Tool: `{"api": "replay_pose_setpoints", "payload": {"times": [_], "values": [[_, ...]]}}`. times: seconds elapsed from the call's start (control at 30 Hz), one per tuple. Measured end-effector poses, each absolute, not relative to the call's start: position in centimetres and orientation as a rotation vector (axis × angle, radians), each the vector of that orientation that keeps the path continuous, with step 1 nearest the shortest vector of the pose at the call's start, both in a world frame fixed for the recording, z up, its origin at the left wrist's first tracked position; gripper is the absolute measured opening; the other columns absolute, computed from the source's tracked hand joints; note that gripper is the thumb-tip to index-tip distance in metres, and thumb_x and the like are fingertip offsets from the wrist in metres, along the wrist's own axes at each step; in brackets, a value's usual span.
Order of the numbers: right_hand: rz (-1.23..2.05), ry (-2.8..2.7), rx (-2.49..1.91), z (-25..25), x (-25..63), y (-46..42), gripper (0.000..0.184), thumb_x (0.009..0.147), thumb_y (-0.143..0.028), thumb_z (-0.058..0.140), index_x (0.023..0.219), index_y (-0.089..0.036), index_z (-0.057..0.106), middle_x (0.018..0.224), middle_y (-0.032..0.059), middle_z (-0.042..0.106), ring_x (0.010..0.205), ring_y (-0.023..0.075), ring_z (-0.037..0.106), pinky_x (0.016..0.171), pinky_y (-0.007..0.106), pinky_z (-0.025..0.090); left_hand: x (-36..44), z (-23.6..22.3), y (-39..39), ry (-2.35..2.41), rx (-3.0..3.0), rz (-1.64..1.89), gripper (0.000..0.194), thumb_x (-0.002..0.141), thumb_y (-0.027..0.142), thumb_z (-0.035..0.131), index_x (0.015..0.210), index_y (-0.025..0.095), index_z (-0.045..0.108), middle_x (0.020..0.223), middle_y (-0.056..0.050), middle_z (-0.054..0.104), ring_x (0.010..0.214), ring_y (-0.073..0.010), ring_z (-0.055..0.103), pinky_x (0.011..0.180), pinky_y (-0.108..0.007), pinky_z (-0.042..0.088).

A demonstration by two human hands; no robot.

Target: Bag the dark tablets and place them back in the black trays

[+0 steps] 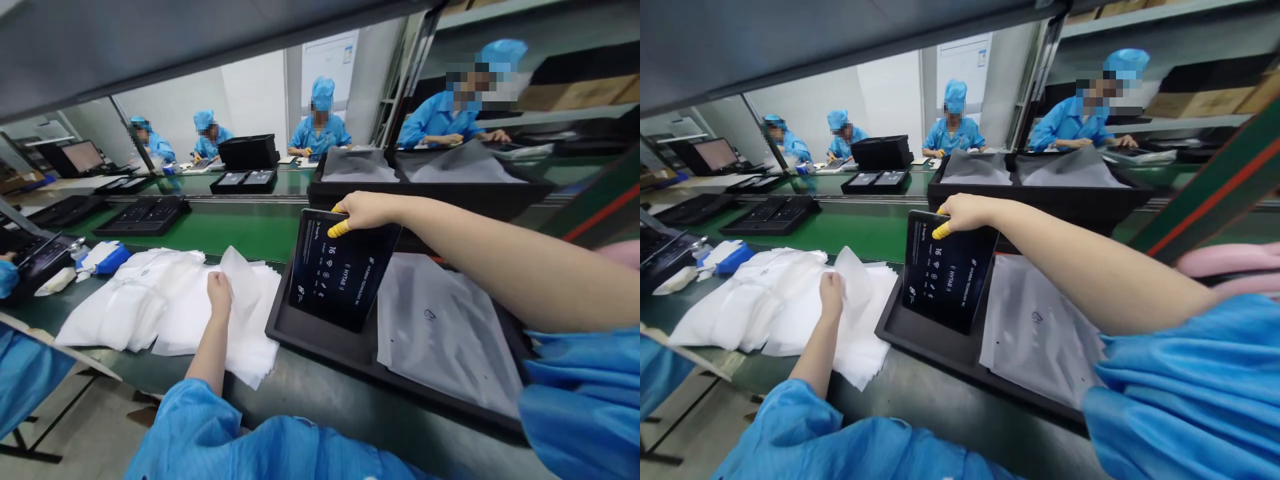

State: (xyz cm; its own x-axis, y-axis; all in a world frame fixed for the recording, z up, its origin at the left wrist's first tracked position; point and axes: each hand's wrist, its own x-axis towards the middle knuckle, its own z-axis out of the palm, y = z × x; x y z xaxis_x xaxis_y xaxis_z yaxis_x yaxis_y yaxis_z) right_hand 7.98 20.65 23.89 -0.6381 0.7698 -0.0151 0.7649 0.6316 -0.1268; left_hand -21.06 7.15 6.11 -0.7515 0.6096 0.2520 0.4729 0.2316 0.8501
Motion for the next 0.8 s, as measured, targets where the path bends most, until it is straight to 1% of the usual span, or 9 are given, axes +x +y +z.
{"api": "replay_pose_setpoints", "payload": {"times": [0.13,0.2,0.3,0.4,0.5,0.6,0.7,0.8], "values": [[0.229,-2.467,-1.202,25.2,12.6,14.9,0.038,0.057,-0.056,0.068,0.074,-0.022,0.067,0.062,0.0001,0.062,0.064,0.0179,0.058,0.061,0.029,0.044,-18.9,9.9,6.0,2.117,1.220,1.684,0.011,0.080,0.028,0.039,0.072,0.021,0.041,0.067,0.002,0.048,0.066,-0.0132,0.050,0.061,-0.024,0.041],[0.276,-2.157,-1.182,25.1,15.3,12.2,0.037,0.059,-0.056,0.067,0.072,-0.021,0.065,0.060,0.0000,0.060,0.059,0.0171,0.055,0.059,0.031,0.045,-15.8,10.4,5.8,2.018,1.369,1.621,0.010,0.079,0.027,0.040,0.072,0.021,0.042,0.065,0.003,0.049,0.063,-0.0132,0.050,0.060,-0.024,0.041],[0.314,-1.657,-1.117,23.7,18.0,8.4,0.037,0.062,-0.057,0.064,0.073,-0.021,0.062,0.064,0.0010,0.060,0.058,0.0172,0.054,0.057,0.035,0.047,-10.3,9.0,6.1,1.916,1.549,1.346,0.009,0.078,0.021,0.042,0.069,0.021,0.043,0.064,0.002,0.052,0.065,-0.0141,0.052,0.065,-0.026,0.042],[0.371,-1.372,-1.075,20.7,18.4,5.1,0.034,0.063,-0.053,0.066,0.077,-0.022,0.062,0.069,0.0019,0.061,0.063,0.0193,0.056,0.059,0.037,0.048,-6.5,6.2,6.4,1.859,1.594,1.116,0.013,0.078,0.017,0.040,0.066,0.021,0.043,0.066,-0.001,0.055,0.069,-0.0157,0.054,0.069,-0.028,0.042],[0.472,-1.281,-1.118,16.6,17.6,3.0,0.035,0.062,-0.051,0.066,0.079,-0.020,0.062,0.070,0.0019,0.063,0.065,0.0205,0.057,0.063,0.037,0.048,-5.7,4.4,6.5,1.895,1.547,1.111,0.015,0.080,0.018,0.037,0.066,0.021,0.043,0.068,-0.002,0.055,0.071,-0.0166,0.055,0.069,-0.030,0.041],[0.554,-1.257,-1.203,13.0,17.0,1.9,0.035,0.061,-0.052,0.064,0.074,-0.019,0.063,0.064,0.0018,0.062,0.061,0.0200,0.057,0.062,0.035,0.047,-6.5,4.4,6.8,1.968,1.368,1.211,0.018,0.081,0.020,0.035,0.063,0.021,0.038,0.064,0.000,0.050,0.066,-0.0140,0.052,0.064,-0.027,0.041],[0.615,-1.253,-1.242,10.9,16.8,1.0,0.034,0.061,-0.052,0.063,0.071,-0.019,0.063,0.061,0.0022,0.063,0.059,0.0201,0.057,0.060,0.034,0.047,-7.4,5.7,7.1,2.001,1.277,1.261,0.021,0.081,0.023,0.035,0.060,0.021,0.033,0.059,0.003,0.044,0.060,-0.0114,0.048,0.059,-0.025,0.040],[0.621,-1.343,-1.213,9.8,16.4,0.0,0.029,0.064,-0.049,0.062,0.070,-0.020,0.063,0.062,0.0024,0.064,0.057,0.0190,0.057,0.057,0.032,0.047,-8.3,8.6,7.4,1.971,1.386,1.368,0.022,0.083,0.027,0.031,0.062,0.021,0.034,0.059,0.003,0.044,0.063,-0.0112,0.048,0.060,-0.025,0.041]]}}
